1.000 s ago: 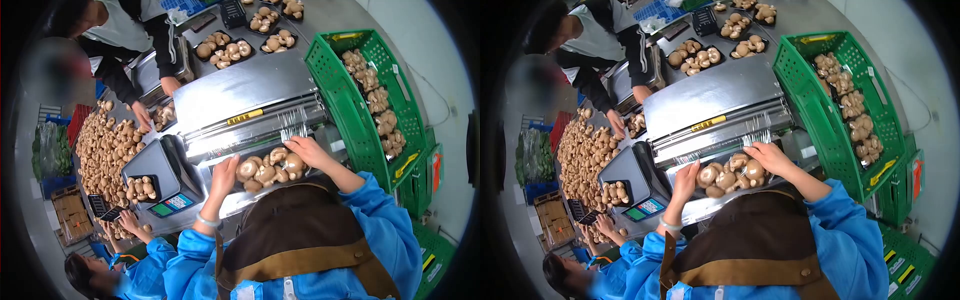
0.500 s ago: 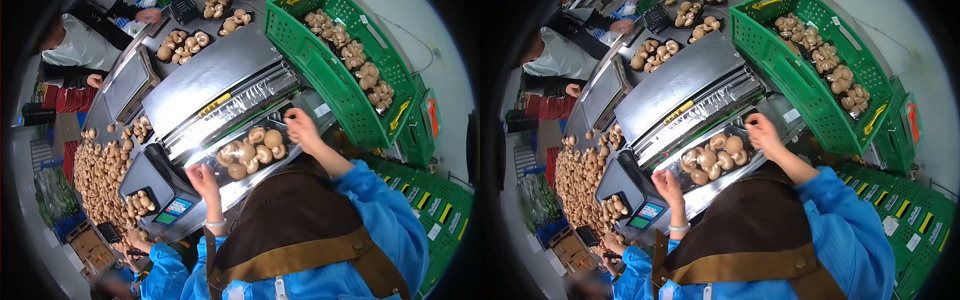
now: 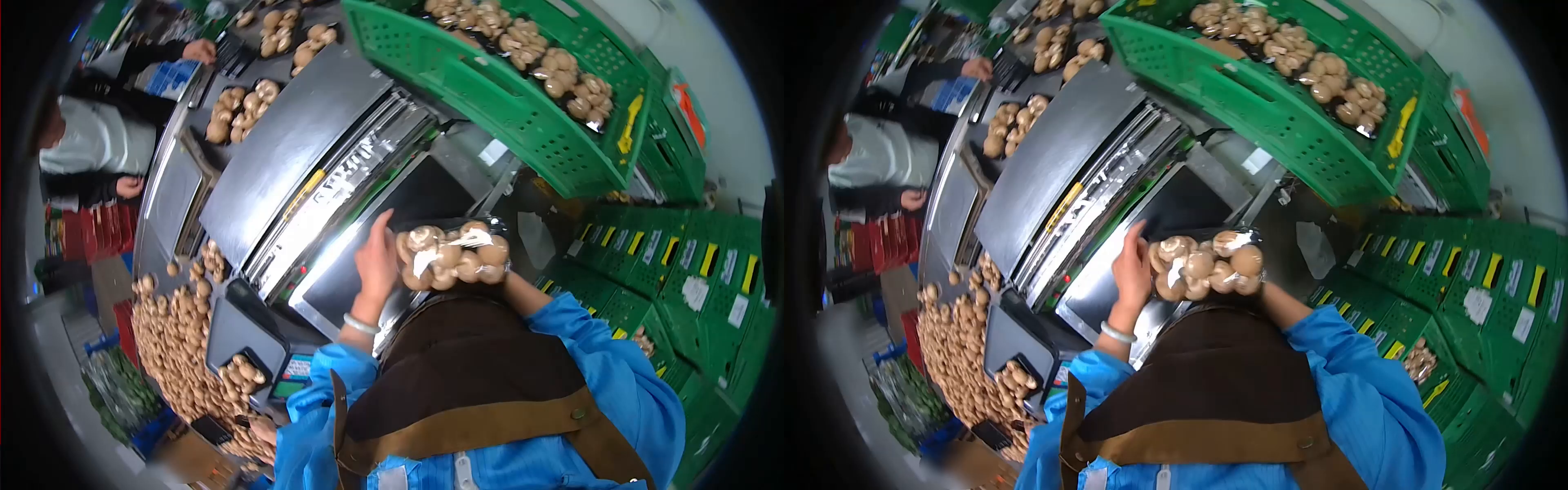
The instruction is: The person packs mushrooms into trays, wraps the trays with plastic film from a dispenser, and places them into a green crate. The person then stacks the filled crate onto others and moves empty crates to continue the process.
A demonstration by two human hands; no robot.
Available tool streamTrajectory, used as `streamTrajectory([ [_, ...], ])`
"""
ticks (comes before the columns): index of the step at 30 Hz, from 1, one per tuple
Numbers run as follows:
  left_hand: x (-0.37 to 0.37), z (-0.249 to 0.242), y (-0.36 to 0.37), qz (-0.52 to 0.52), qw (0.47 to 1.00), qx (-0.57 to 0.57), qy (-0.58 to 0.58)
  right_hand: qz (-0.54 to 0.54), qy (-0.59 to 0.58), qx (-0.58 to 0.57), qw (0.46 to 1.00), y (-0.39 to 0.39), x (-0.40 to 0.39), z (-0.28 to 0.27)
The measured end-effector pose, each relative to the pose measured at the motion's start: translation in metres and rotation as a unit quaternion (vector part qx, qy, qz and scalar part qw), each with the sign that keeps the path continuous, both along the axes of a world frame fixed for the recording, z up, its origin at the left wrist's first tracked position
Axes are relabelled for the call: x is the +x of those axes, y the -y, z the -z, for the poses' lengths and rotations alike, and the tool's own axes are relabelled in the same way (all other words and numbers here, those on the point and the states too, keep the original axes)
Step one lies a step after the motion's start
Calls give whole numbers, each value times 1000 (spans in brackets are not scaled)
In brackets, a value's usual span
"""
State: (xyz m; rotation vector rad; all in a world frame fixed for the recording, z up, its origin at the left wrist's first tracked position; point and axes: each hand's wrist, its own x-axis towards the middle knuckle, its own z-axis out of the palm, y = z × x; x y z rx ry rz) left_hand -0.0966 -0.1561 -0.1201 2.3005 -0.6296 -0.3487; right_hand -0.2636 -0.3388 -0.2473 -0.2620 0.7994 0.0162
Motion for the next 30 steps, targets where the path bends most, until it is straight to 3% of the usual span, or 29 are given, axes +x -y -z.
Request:
streamTrajectory([
  [1,-10,6,6,-39,977,-150,-145,-39,62,63,995,-11,-11,-8],
  [2,-18,1,17,-66,906,-309,-284,-78,122,118,982,-25,-22,-19],
  [3,-27,-6,22,-96,788,-443,-416,-112,175,159,965,-37,-28,-33],
  [5,-40,-96,20,-10,858,-351,-374,-181,287,204,918,-56,-33,-53],
  [7,-45,-73,-11,8,800,-404,-444,-248,388,193,867,-70,-30,-65],
  [9,-49,-89,0,41,782,-407,-469,-310,477,111,815,-66,-5,-104],
  [11,-58,-98,19,72,764,-398,-503,-333,479,-88,808,-24,22,-173],
  [13,-65,-104,34,94,752,-387,-526,-406,357,-277,794,24,54,-222],
  [15,-64,-110,40,102,747,-372,-542,-480,168,-445,737,63,84,-257],
  [17,-56,-114,39,95,746,-367,-548,-313,279,-487,766,83,91,-312],
  [18,-49,-117,39,87,748,-363,-549,-382,350,-562,645,78,96,-340],
  [20,-38,-121,39,65,753,-362,-546,-482,397,-631,460,56,109,-367],
  [21,-30,-122,43,50,755,-361,-545,-526,380,-639,414,51,119,-372],
  [23,-16,-126,53,14,761,-357,-541,-557,370,-531,520,75,151,-358],
  [25,6,-127,66,-32,766,-355,-535,-345,358,-651,574,108,170,-300],
  [27,31,-124,73,-104,758,-376,-523,-189,270,-453,828,160,192,-291],
  [29,54,-120,68,-206,746,-422,-472,-46,260,-281,923,227,224,-282],
  [30,63,-118,65,-227,744,-436,-452,0,258,-256,932,249,246,-275],
])
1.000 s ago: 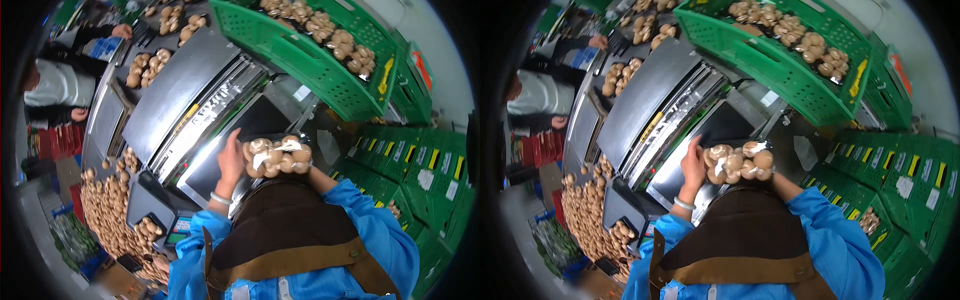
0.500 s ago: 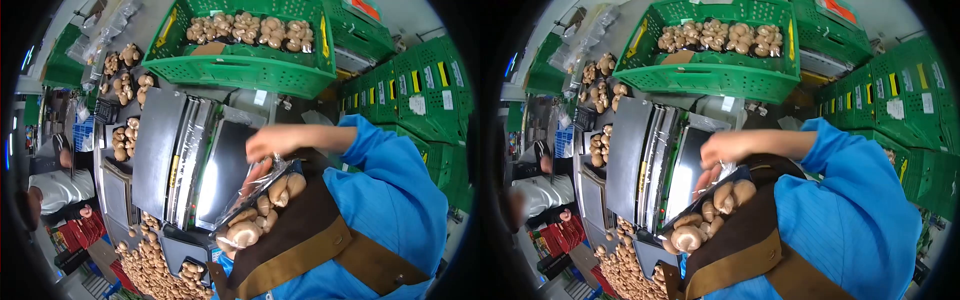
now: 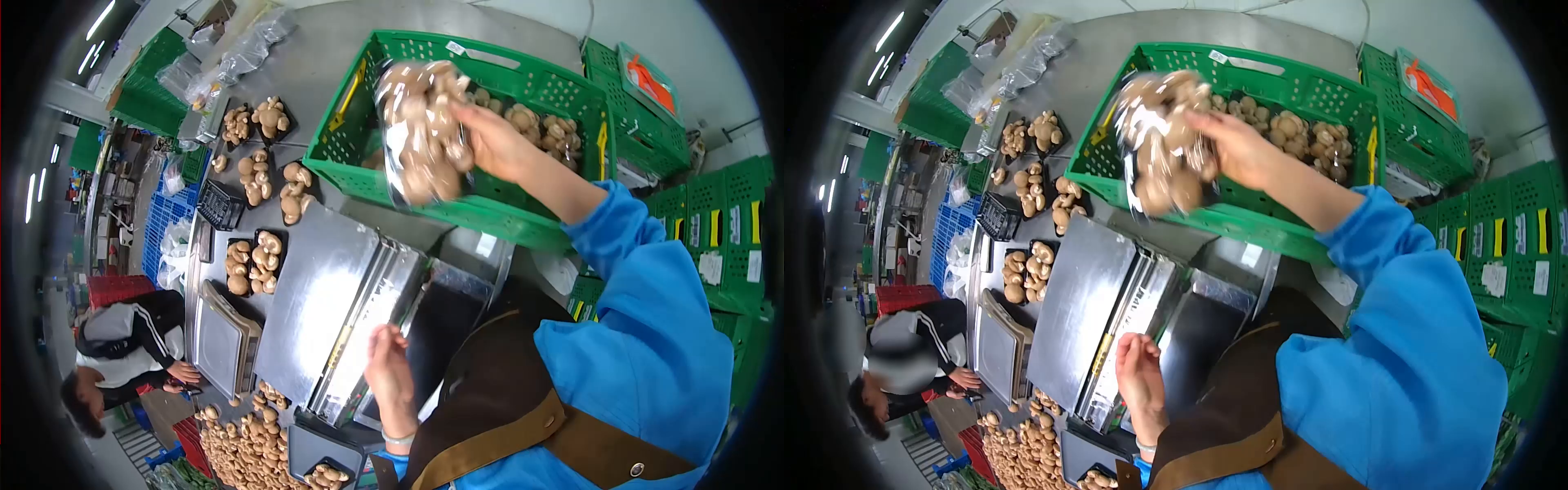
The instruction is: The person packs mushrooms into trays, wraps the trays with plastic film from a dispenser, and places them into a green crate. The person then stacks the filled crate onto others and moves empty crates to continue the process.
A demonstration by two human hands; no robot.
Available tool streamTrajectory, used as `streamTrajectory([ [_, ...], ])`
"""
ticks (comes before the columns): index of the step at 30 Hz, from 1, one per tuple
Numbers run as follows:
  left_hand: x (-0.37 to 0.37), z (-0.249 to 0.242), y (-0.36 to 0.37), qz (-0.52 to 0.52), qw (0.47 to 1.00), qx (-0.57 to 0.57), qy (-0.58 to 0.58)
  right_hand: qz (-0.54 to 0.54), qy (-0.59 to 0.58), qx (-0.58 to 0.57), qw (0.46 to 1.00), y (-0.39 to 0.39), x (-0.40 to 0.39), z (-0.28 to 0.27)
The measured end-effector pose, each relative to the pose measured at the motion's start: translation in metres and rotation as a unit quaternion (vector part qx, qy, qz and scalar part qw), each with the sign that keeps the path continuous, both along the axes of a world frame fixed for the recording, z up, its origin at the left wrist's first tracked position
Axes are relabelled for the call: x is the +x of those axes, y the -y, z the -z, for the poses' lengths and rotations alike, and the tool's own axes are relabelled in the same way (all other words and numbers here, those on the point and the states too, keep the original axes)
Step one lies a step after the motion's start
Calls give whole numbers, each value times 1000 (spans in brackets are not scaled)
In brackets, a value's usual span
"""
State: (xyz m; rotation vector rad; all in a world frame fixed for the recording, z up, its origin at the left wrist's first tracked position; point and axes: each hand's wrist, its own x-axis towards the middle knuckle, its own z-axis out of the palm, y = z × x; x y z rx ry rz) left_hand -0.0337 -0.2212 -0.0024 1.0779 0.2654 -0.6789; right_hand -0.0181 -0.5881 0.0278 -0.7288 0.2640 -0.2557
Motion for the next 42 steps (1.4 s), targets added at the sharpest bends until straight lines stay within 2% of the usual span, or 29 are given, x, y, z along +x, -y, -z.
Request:
streamTrajectory([
  [1,9,3,-1,-32,999,2,8,36,8,37,999,20,22,11],
  [3,22,-2,3,-41,999,13,22,78,-76,46,993,53,68,65],
  [6,34,-5,10,-25,999,18,19,107,-106,64,987,46,125,144],
  [9,36,-3,13,-24,999,27,1,133,-126,89,979,16,164,191],
  [10,34,-3,11,-24,999,31,-8,181,-138,62,972,1,174,201],
  [11,31,-3,7,-14,999,40,-19,210,-125,-37,969,-2,184,233],
  [13,29,1,0,-8,998,50,-36,184,-163,-161,956,-1,173,229],
  [14,28,5,-10,0,998,57,-23,118,-258,-116,952,-1,166,202],
  [16,31,0,-31,18,996,89,-11,-45,-379,-5,924,56,167,281],
  [18,52,-14,-81,12,993,109,44,-99,-316,-7,944,7,139,130],
  [19,45,-22,-139,-43,987,119,97,-78,-293,-142,942,34,121,138],
  [20,45,-23,-175,-122,970,154,142,-46,-280,-278,918,62,109,146],
  [21,50,-9,-223,-173,962,113,180,81,-254,-340,902,49,102,126],
  [23,54,6,-291,-318,917,186,154,142,-174,-476,850,30,98,85],
  [25,66,31,-354,-329,876,334,113,62,-133,-462,875,-32,105,32],
  [26,76,41,-375,-333,872,344,107,25,-114,-454,883,-72,103,10],
  [28,103,63,-410,-336,871,346,91,-98,-57,-542,833,-155,107,-19],
  [29,118,74,-426,-335,876,339,78,-160,-36,-515,841,-201,111,-26],
  [31,151,98,-445,-276,867,407,84,-303,23,-464,832,-292,117,-25],
  [32,167,110,-458,-231,871,431,54,-395,35,-429,812,-337,123,-26],
  [34,197,147,-479,-175,856,486,31,-491,68,-348,795,-427,137,-17],
  [36,218,180,-492,-154,822,547,35,-506,58,-338,791,-513,158,9],
  [37,216,166,-484,-148,821,550,28,-507,35,-347,788,-552,171,24],
  [39,224,203,-496,-164,856,484,76,-438,-35,-434,786,-619,199,62],
  [40,226,202,-496,-119,881,458,22,-417,-93,-503,751,-643,220,92],
  [41,230,215,-498,-108,863,494,-26,-391,-151,-566,710,-661,238,123],
  [42,230,219,-497,-96,854,511,-10,-367,-211,-593,685,-669,251,144],
])
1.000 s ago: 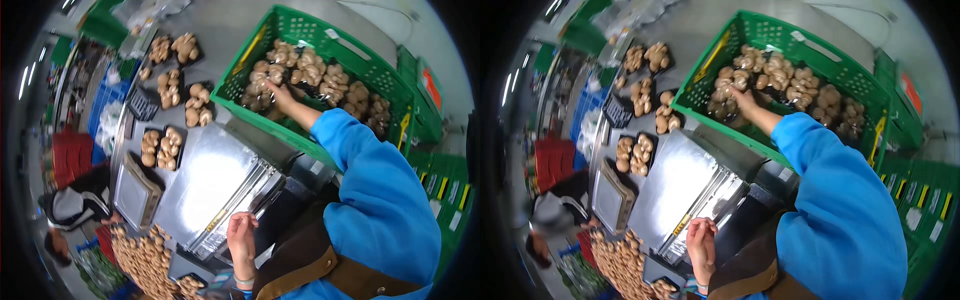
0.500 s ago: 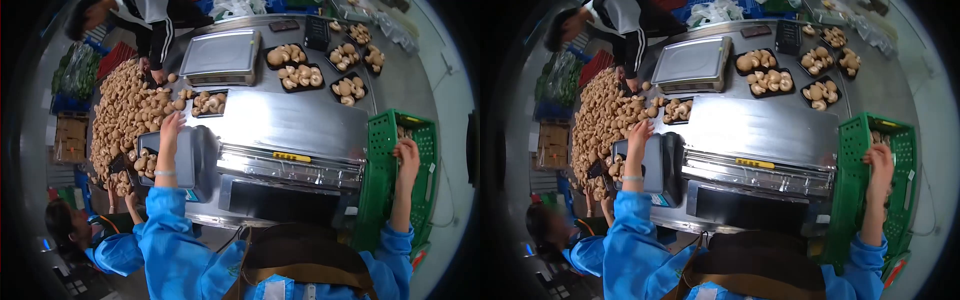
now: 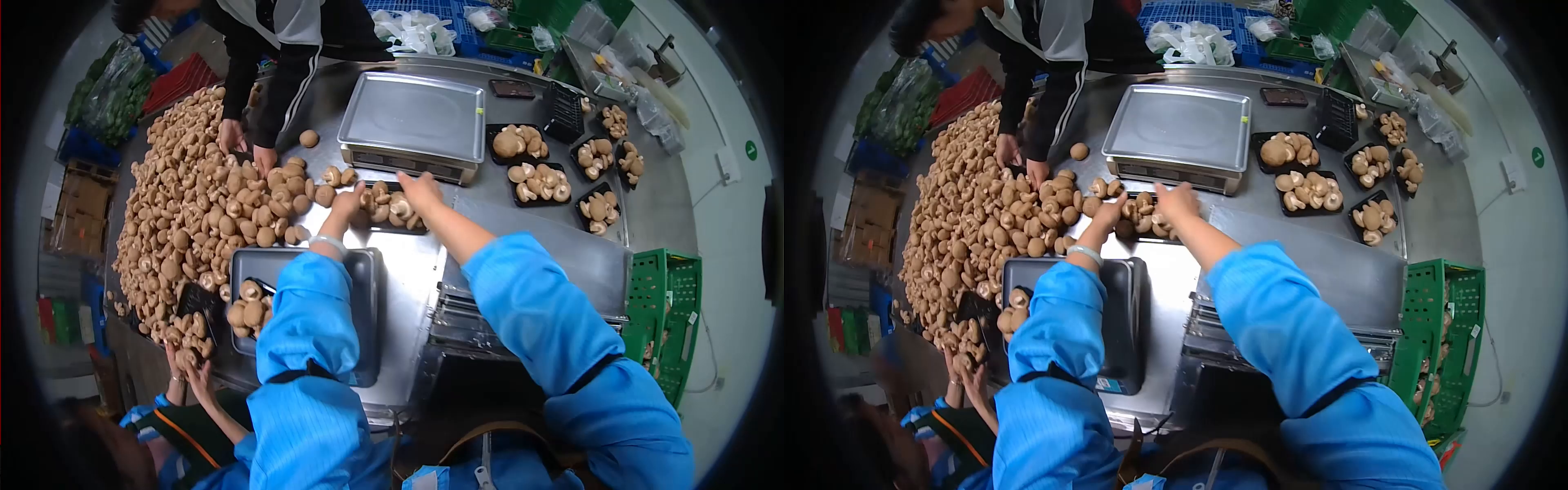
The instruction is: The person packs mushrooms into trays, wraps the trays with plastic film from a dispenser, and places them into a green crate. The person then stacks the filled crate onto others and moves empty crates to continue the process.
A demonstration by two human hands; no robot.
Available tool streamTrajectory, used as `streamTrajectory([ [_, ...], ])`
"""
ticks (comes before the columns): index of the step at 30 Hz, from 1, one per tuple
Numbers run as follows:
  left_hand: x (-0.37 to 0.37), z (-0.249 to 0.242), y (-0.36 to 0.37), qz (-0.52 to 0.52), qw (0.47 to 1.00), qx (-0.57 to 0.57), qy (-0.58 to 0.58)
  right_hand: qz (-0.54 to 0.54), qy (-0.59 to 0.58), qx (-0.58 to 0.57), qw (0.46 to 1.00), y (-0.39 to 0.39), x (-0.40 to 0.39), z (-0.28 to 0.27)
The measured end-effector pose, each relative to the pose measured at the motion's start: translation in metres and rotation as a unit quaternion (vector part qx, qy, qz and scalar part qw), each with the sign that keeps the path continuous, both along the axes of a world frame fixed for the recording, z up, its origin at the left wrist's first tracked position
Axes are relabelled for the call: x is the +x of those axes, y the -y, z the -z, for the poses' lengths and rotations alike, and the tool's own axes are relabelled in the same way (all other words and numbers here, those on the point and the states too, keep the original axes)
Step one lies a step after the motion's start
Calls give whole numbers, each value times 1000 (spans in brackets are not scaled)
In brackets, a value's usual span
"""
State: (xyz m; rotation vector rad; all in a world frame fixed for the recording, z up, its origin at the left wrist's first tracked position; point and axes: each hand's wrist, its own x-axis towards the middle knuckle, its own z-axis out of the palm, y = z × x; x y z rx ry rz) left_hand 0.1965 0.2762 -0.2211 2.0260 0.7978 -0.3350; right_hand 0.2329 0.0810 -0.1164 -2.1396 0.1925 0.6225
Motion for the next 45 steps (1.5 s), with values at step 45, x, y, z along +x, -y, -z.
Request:
streamTrajectory([
  [45,-78,-193,383,460,773,204,385,-188,350,-41,917,427,-121,-74],
])
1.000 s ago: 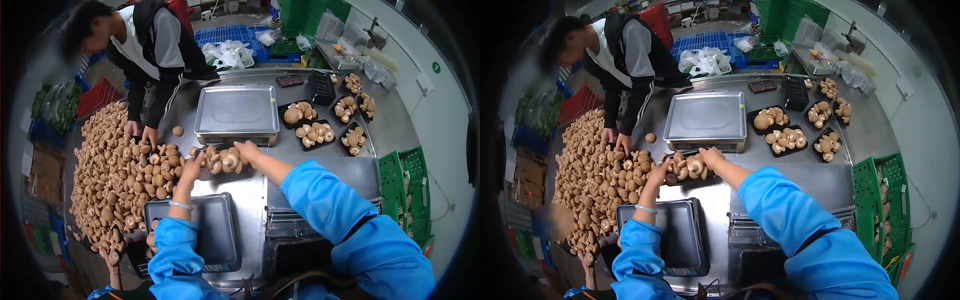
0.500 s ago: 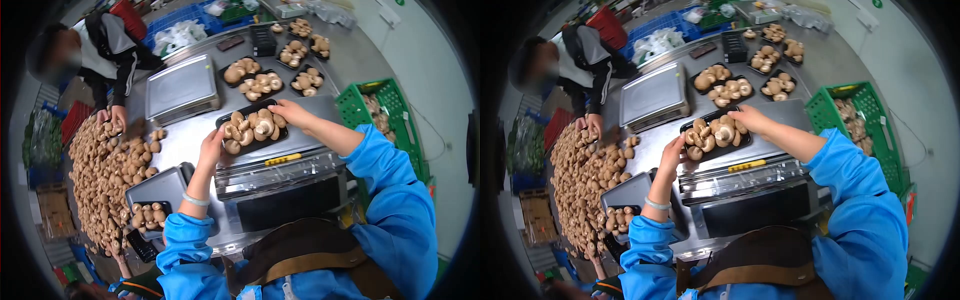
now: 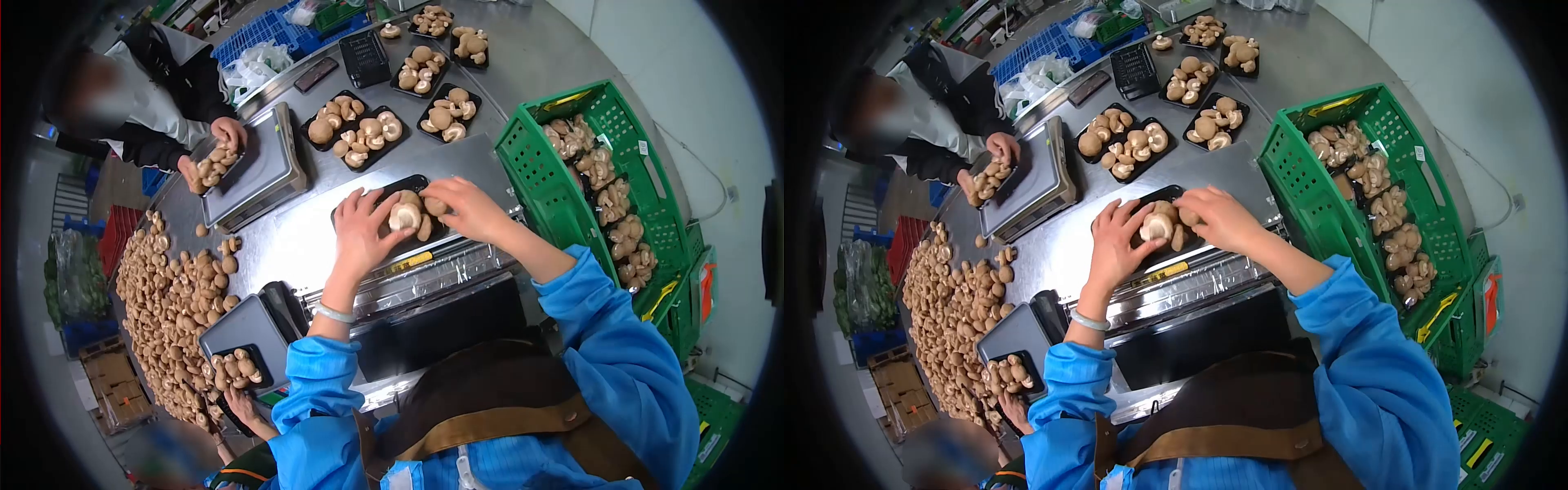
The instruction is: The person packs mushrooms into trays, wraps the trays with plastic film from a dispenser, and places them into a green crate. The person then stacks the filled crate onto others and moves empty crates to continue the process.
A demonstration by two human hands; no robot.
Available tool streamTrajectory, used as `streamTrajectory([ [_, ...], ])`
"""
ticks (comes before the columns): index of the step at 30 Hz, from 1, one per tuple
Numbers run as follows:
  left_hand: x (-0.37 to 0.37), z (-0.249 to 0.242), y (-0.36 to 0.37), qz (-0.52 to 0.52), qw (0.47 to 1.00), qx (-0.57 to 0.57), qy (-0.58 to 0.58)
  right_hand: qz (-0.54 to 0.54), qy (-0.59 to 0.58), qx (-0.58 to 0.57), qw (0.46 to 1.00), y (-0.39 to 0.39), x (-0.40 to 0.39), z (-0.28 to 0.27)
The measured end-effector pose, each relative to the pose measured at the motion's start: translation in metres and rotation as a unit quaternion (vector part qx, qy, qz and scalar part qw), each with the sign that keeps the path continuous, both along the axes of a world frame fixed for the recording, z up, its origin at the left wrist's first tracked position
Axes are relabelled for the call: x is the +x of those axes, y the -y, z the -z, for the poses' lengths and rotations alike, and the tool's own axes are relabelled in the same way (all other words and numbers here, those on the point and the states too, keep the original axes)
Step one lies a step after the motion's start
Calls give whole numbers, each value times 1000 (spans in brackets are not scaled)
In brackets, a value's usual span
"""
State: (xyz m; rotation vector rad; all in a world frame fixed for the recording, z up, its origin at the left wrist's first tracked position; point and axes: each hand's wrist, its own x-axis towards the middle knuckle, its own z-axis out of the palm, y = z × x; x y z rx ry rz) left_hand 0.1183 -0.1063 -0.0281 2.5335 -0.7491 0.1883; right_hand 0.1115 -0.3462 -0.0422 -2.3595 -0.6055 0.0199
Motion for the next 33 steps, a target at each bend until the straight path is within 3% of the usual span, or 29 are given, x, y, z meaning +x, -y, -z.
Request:
streamTrajectory([
  [2,3,6,-2,1,1000,8,-6,80,-75,145,983,3,3,-9],
  [4,-1,8,0,-3,1000,6,1,131,-162,304,930,1,4,-7],
  [5,-1,9,1,-5,1000,6,1,114,-150,287,939,-5,3,2],
  [8,2,9,-2,4,1000,8,-6,69,36,69,995,-22,-7,23],
  [14,-19,-35,-16,-5,1000,-13,0,109,-21,190,976,-1,-14,0],
  [16,-44,-55,-30,-58,994,-96,7,121,-78,246,958,9,-31,-27],
  [18,-89,-58,-48,-154,955,-221,-124,96,-183,252,945,21,-65,-64],
  [21,-175,-36,-68,-208,917,-251,-231,-113,-267,64,955,45,-130,-91],
  [22,-210,-31,-71,-214,905,-227,-289,-142,-342,37,928,53,-159,-90],
  [24,-280,-12,-76,-237,890,-110,-373,-324,-352,-265,837,85,-230,-53],
  [25,-318,-1,-86,-217,893,-73,-388,-276,-435,-153,843,113,-296,-29],
  [26,-351,8,-92,-197,891,-39,-408,-247,-454,-140,844,131,-331,-15],
  [27,-373,10,-96,-228,847,-132,-463,-216,-473,-126,845,148,-365,-1],
  [28,-392,8,-101,-256,789,-215,-515,-211,-432,-206,852,154,-389,10],
  [29,-388,-7,-100,-246,775,-243,-528,-204,-393,-280,852,134,-397,-5],
  [30,-377,-20,-97,-183,793,-267,-516,-130,-354,-246,893,118,-397,-18],
  [32,-342,-30,-79,37,846,-238,-475,14,-259,-152,954,42,-354,-90],
  [33,-335,-14,-64,138,840,-219,-478,-6,-280,-4,960,23,-355,-82],
])
